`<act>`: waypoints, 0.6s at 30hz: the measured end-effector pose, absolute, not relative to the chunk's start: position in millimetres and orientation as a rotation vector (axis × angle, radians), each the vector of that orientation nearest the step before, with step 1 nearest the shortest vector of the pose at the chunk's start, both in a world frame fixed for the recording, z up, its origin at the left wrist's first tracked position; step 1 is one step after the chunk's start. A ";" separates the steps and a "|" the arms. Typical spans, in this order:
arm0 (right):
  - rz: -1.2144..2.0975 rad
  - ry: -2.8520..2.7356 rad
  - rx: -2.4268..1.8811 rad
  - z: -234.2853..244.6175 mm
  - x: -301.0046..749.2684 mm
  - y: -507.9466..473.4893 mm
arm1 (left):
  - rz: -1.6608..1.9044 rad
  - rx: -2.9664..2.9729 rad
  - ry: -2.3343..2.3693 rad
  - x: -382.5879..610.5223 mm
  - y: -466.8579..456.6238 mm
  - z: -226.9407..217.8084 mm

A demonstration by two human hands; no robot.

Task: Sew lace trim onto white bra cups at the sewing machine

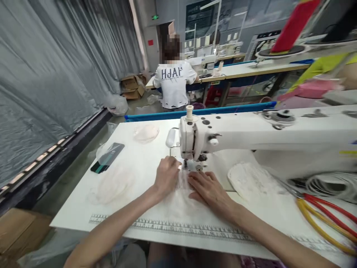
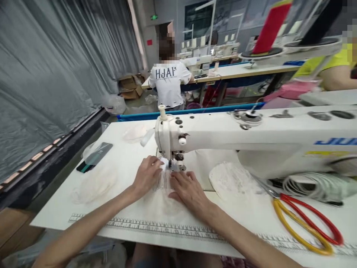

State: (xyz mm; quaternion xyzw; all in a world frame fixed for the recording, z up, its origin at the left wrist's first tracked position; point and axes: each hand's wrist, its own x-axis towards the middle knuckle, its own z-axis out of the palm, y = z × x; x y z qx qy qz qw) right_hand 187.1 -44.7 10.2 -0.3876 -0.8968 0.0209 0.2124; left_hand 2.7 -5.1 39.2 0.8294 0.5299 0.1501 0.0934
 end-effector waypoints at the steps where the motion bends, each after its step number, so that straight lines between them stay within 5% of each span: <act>1: 0.072 -2.488 -1.078 10.3 187.3 -44.8 | 0.501 2.551 1.499 1.9 -10.6 37.7; 6: 0.054 -2.483 -1.108 10.6 185.2 -47.2 | 0.645 2.852 1.145 -3.0 -22.6 21.0; 18: -0.211 -2.462 -1.204 2.5 193.7 -15.2 | 0.728 2.879 1.144 -0.9 20.7 0.5</act>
